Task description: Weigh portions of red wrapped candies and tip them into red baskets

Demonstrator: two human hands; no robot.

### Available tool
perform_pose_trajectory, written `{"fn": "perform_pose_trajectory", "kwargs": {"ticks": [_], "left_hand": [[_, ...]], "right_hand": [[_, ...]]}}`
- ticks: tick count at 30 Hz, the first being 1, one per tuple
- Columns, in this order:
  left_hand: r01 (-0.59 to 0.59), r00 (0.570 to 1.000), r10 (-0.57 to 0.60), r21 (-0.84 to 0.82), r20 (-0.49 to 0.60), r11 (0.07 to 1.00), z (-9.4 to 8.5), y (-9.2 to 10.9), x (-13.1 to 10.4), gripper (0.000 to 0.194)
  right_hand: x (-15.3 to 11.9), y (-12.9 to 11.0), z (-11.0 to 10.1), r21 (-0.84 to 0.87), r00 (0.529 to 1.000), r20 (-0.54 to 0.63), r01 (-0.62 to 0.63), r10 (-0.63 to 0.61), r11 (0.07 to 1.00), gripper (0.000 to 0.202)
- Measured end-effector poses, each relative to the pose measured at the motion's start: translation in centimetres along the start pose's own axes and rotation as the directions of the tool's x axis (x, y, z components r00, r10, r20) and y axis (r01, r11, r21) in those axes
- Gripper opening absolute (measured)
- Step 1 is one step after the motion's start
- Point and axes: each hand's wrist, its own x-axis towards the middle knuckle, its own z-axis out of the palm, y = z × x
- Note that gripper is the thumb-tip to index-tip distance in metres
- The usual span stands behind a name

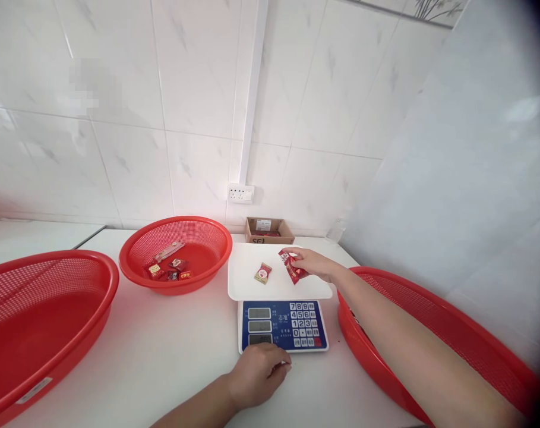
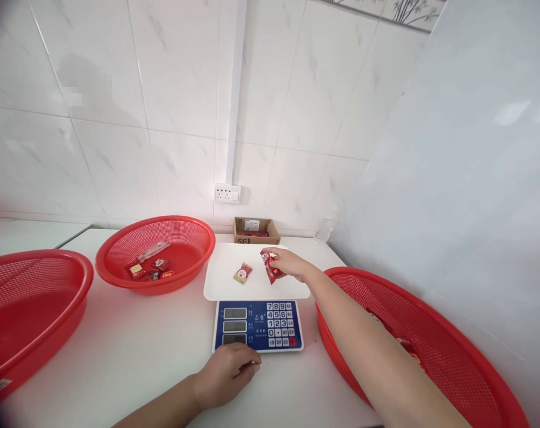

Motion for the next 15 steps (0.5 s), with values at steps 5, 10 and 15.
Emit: {"fn": "perform_pose_trajectory", "kwargs": {"ticks": [5, 10, 15], "left_hand": [[0.001, 1.000, -0.001, 0.012, 0.003, 1.000, -0.1, 0.0, -0.1, 0.017], [-0.001, 1.000, 0.001, 0.019, 0.015, 1.000, -0.1, 0.1, -0.1, 0.018], [0.006, 1.000, -0.007, 0.023, 0.025, 1.000, 0.0, -0.1, -0.1, 0.017]], "right_hand": [[-0.2, 0.2, -0.6, -0.029, 0.998, -0.059, -0.010, 0.008, 1.000, 0.064], [-0.3, -0.2, 0.2, 0.058, 0.992, -0.124, 0.033, -0.025, 0.998, 0.050], [0.4, 0.0, 1.3, -0.021, 0.977, -0.193, 0.091, -0.094, 0.996, 0.041]]}}
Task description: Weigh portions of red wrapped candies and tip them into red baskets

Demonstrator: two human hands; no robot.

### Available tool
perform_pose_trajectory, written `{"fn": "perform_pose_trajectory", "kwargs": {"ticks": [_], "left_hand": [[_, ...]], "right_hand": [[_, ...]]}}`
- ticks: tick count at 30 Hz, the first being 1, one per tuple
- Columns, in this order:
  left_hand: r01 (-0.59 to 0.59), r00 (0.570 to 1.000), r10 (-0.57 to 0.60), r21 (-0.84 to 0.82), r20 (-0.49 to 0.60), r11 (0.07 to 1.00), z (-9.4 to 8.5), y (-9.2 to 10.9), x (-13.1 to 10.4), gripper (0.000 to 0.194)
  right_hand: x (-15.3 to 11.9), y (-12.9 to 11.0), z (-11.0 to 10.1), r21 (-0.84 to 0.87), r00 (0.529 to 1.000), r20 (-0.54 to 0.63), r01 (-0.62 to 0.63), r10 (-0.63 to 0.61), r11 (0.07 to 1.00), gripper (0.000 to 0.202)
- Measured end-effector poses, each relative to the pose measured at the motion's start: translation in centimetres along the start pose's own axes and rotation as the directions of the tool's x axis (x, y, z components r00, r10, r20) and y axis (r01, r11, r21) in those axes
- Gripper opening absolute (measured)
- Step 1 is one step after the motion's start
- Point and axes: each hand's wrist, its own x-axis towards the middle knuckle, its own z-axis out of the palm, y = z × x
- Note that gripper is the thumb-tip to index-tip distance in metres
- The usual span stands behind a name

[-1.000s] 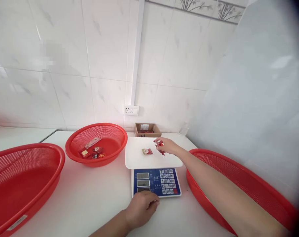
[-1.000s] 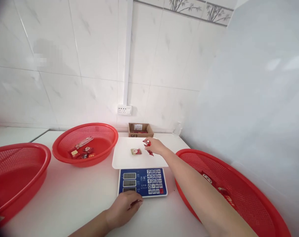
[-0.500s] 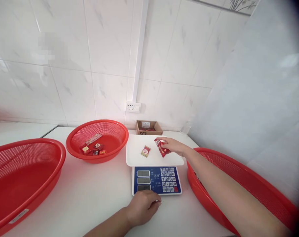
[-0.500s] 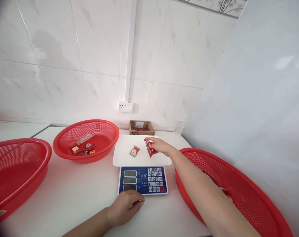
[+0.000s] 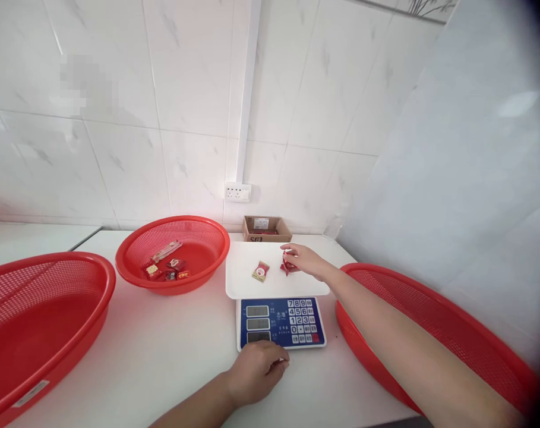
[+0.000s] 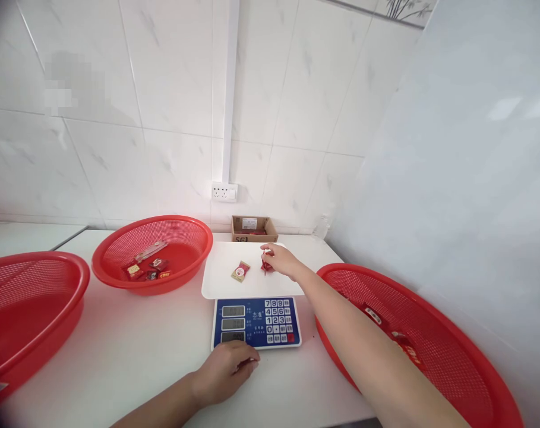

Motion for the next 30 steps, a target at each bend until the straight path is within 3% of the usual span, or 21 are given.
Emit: {"fn": "perform_pose_trajectory", "kwargs": {"ticks": [11, 16, 20, 24, 27, 30], "left_hand": [[0.010, 1.000, -0.010, 0.002, 0.017, 1.000, 0.0, 0.0, 0.0, 0.019], [0.017, 1.000, -0.017, -0.001, 0.027, 1.000, -0.1, 0.1, 0.1, 0.020], [0.018, 0.999, -0.018, -0.006, 0.027, 1.000, -0.1, 0.1, 0.0, 0.020], [0.015, 1.000, -0.015, -0.011, 0.026, 1.000, 0.0, 0.0, 0.1, 0.020], [0.017, 1.000, -0.016, -0.013, 0.025, 1.000, 0.0, -0.1, 0.2, 0.020], [0.030, 0.999, -0.030, -0.022, 0.016, 0.999, 0.0, -0.2, 0.2, 0.020]], "right_hand": [[1.0, 0.9, 0.0, -0.216, 0.994, -0.108, -0.006, -0.018, 0.976, 0.035], [0.5, 0.9, -0.3, -0.370, 0.987, -0.120, 0.057, -0.109, 0.927, 0.031], [-1.1, 0.8, 0.0, -0.445, 0.972, 0.057, 0.230, -0.229, 0.865, 0.026], [-2.9, 2.0, 0.7, -0.521, 0.920, 0.269, 0.389, -0.286, 0.760, 0.023], [-3.4, 3.5, -0.5, -0.563, 0.921, 0.198, 0.387, -0.336, 0.730, 0.024], [-3.5, 4.5, -4.0, -0.557, 0.955, -0.001, 0.246, -0.297, 0.793, 0.028]]}}
